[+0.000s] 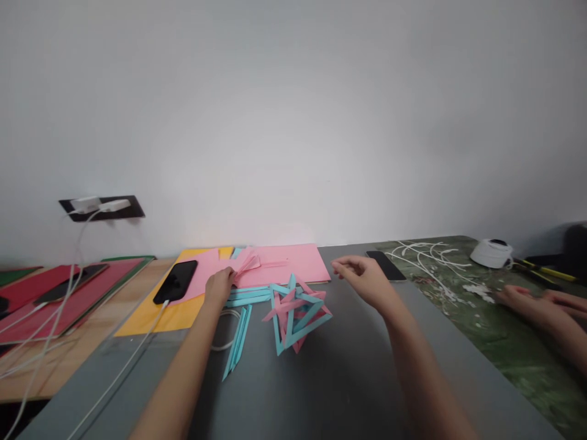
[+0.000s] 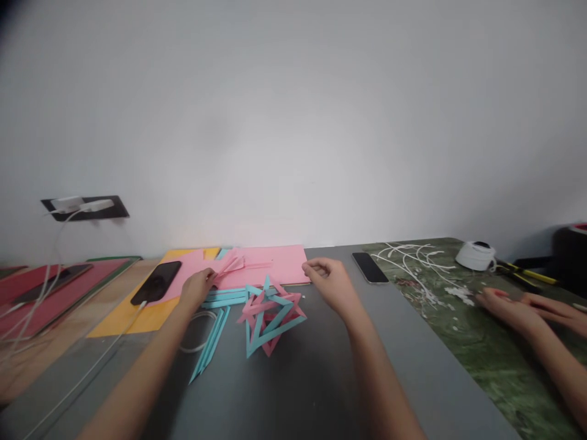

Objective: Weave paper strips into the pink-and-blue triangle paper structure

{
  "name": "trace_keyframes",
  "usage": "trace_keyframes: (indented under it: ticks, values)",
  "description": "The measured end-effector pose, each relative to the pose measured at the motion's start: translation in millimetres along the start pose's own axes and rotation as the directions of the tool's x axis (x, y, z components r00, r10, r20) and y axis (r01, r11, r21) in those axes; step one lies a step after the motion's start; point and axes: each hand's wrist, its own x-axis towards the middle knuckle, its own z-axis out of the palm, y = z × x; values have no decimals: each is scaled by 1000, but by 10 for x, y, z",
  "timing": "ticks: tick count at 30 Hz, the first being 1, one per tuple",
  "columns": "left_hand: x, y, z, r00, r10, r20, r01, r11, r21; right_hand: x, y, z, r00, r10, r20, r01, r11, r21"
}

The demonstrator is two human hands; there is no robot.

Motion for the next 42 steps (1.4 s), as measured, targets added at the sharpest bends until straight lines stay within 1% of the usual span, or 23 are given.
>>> trace_keyframes:
  ticks: [4, 7, 9, 11, 13, 14, 15, 16, 17, 18, 19, 20, 22, 25, 27, 28, 30, 31, 32, 34, 36, 39, 42]
  values:
    - [-43, -16, -57, 998, -43, -44, 38, 993, -110, 11, 7, -2, 1000, -18, 2, 18, 1000, -11]
    - [-61, 47, -144, 991, -75, -110, 46, 967, -249, 22, 19, -6, 1000, -30, -6, 30, 999, -13]
    - [-113, 165, -214, 986, -87, -142, 29, 929, -368, 31, 25, 11, 999, -33, -1, 33, 999, 1]
    - [-236, 357, -293, 992, -44, -118, -22, 865, -502, 37, 22, 55, 999, -37, 1, 37, 998, 43]
    - [-440, 611, -385, 996, 17, -83, -64, 791, -609, 32, -1, 125, 999, -41, 1, 41, 992, 120]
    - [-564, 749, -437, 996, 75, -51, -89, 722, -686, 23, -23, 165, 999, -42, 9, 40, 985, 169]
    - [-693, 885, -491, 985, 170, 27, -61, 490, -870, 9, -52, 207, 998, -53, 32, 44, 973, 227]
    - [-818, 1012, -545, 954, 279, 109, 30, 271, -962, -9, -85, 247, 994, -73, 81, 47, 956, 289]
    - [-931, 1126, -597, 911, 374, 174, 136, 128, -983, -30, -123, 284, 985, -105, 140, 49, 934, 354]
    - [-1026, 1221, -643, 869, 444, 221, 226, 42, -973, -53, -161, 318, 969, -146, 198, 52, 909, 414]
    - [-1099, 1296, -683, 840, 480, 254, 290, 0, -957, -77, -199, 348, 951, -188, 246, 54, 884, 465]
    - [-1149, 1349, -716, 820, 502, 276, 324, -9, -946, -100, -232, 374, 936, -222, 273, 57, 861, 506]
    - [-1189, 1401, -760, 820, 497, 285, 309, 37, -950, -141, -281, 419, 917, -258, 304, 57, 839, 542]
    - [-1167, 1395, -785, 857, 442, 266, 219, 155, -963, -178, -310, 466, 927, -257, 272, 67, 829, 556]
    - [-1152, 1372, -779, 896, 394, 204, 104, 261, -960, -181, -306, 470, 944, -248, 218, 86, 822, 563]
    - [-1153, 1360, -768, 923, 357, 145, 24, 324, -946, -174, -299, 460, 953, -243, 179, 104, 820, 562]
    - [-1169, 1329, -723, 964, 264, -22, -147, 466, -872, -144, -271, 417, 968, -236, 91, 152, 829, 538]
    - [-1181, 1309, -688, 969, 216, -119, -219, 533, -817, -122, -251, 387, 970, -237, 47, 180, 840, 512]
    - [-1194, 1284, -647, 962, 176, -208, -272, 591, -759, -98, -227, 356, 970, -244, 16, 207, 856, 475]
    - [-1213, 1222, -550, 931, 138, -338, -341, 658, -671, -51, -176, 307, 964, -265, -6, 247, 891, 382]
    - [-1220, 1152, -451, 899, 134, -416, -394, 663, -637, -22, -139, 291, 962, -274, -13, 264, 910, 320]
    - [-1211, 1070, -340, 894, 143, -424, -429, 546, -720, -37, -147, 334, 970, -242, 3, 225, 906, 358]
    - [-1196, 1038, -308, 901, 152, -406, -429, 450, -783, -103, -222, 404, 979, -198, 48, 158, 885, 437]
